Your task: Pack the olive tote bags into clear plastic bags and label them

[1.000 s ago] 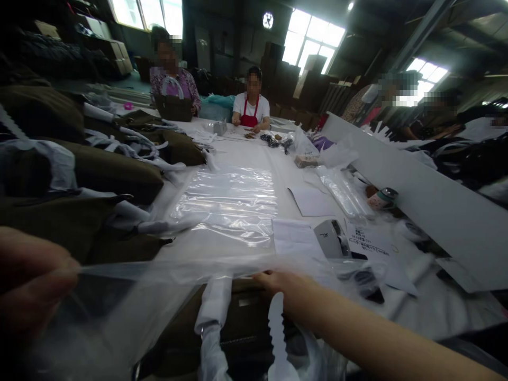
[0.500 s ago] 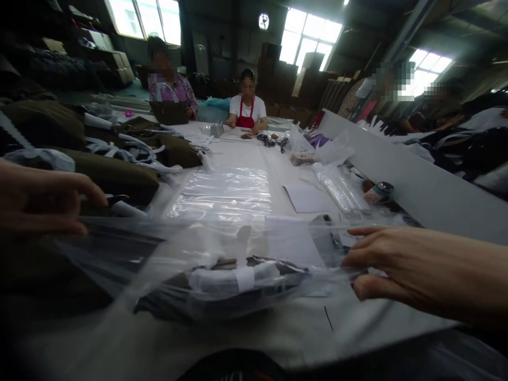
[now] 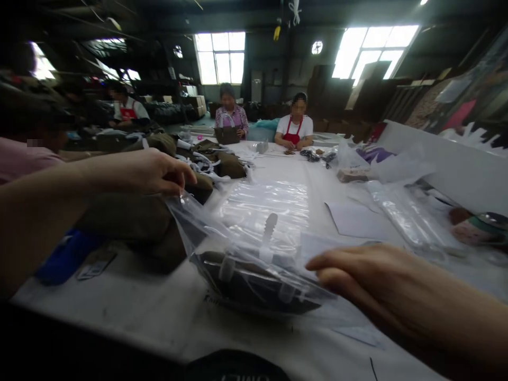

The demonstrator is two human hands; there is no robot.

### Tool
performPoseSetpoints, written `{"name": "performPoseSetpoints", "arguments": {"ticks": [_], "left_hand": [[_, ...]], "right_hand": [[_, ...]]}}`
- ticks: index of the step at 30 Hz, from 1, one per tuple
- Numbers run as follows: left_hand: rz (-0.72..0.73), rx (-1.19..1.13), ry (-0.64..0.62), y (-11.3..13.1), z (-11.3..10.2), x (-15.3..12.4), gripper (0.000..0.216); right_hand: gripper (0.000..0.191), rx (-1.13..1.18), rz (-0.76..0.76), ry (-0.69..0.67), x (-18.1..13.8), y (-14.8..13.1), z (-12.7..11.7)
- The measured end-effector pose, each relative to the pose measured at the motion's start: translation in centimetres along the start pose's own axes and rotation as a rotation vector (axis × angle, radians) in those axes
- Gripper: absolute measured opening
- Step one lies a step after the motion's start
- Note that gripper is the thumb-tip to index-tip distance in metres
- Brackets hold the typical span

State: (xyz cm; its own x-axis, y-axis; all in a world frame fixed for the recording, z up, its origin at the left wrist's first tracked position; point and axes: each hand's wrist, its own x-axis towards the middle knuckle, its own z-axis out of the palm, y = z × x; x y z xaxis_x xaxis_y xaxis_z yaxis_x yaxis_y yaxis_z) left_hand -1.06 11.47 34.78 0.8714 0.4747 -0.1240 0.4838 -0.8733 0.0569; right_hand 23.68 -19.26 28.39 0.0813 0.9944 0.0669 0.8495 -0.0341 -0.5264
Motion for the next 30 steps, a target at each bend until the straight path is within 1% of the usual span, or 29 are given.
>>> {"name": "performPoseSetpoints", "arguments": {"ticks": [1,3,6,8,9,12,13,14,15,16,18,20,21,22,24,26,27,28,29,30], "left_hand": [[0.007,-0.024,0.001,0.0,0.1,-0.1,0.036],[0.016,-0.034,0.017,0.0,0.1,-0.2,0.036],[0.027,-0.044,0.038,-0.1,0.2,-0.4,0.035],[0.043,-0.047,0.044,-0.3,0.2,-0.4,0.034],[0.049,-0.041,0.047,-0.4,0.2,-0.3,0.034],[0.030,-0.030,0.051,-1.1,-0.1,-0.1,0.034],[0.019,-0.035,0.042,-1.4,-0.2,-0.1,0.034],[0.013,-0.036,0.037,-1.5,-0.3,-0.2,0.034],[0.024,-0.032,0.046,-1.6,-0.2,-0.3,0.035],[0.064,-0.022,0.066,-1.7,-0.1,-0.4,0.036],[0.218,0.013,0.126,-1.9,0.6,-0.6,0.041],[0.400,0.066,0.168,-2.6,1.6,-0.5,0.047],[0.462,0.102,0.174,-3.2,2.1,-0.4,0.045],[0.494,0.138,0.166,-3.9,2.7,-0.3,0.039],[0.483,0.164,0.116,-5.9,3.4,0.1,0.028],[0.431,0.100,0.044,-8.1,3.7,0.2,0.026],[0.413,0.040,0.021,-9.0,3.8,0.1,0.025],[0.403,-0.029,0.011,-9.8,3.7,-0.2,0.024],[0.394,-0.099,0.016,-10.3,3.6,-0.5,0.023],[0.384,-0.169,0.031,-10.6,3.5,-1.0,0.022]], "right_hand": [[0.028,-0.097,-0.057,-0.059,1.5,-0.9,1.1],[0.027,-0.323,-0.140,-0.147,4.5,-2.2,3.8],[0.024,-0.566,-0.237,-0.130,7.7,-3.0,7.3],[0.016,-0.593,-0.260,-0.139,8.9,-2.9,8.4],[0.014,-0.554,-0.228,-0.186,9.3,-2.8,8.4],[0.015,-0.374,-0.043,-0.403,10.3,-2.3,7.3],[0.014,-0.357,-0.003,-0.427,10.6,-2.1,6.8],[0.013,-0.375,0.013,-0.411,10.9,-1.9,6.4],[0.011,-0.418,0.011,-0.366,11.0,-1.8,6.1],[0.011,-0.472,0.000,-0.313,11.2,-1.6,5.9],[0.014,-0.568,-0.014,-0.249,11.3,-1.5,6.1],[0.017,-0.621,-0.010,-0.247,11.4,-1.6,6.6],[0.018,-0.634,-0.007,-0.252,11.5,-1.7,6.8],[0.019,-0.638,-0.006,-0.263,11.6,-1.8,6.8],[0.024,-0.609,-0.015,-0.302,11.5,-1.8,6.3],[0.030,-0.531,-0.034,-0.365,10.8,-1.4,4.3],[0.035,-0.482,-0.032,-0.393,10.1,-1.0,2.8],[0.042,-0.430,-0.006,-0.388,9.1,-0.3,1.1],[0.050,-0.373,0.035,-0.309,8.0,0.6,-0.9],[0.056,-0.316,0.102,-0.155,6.7,1.6,-2.9]]}}
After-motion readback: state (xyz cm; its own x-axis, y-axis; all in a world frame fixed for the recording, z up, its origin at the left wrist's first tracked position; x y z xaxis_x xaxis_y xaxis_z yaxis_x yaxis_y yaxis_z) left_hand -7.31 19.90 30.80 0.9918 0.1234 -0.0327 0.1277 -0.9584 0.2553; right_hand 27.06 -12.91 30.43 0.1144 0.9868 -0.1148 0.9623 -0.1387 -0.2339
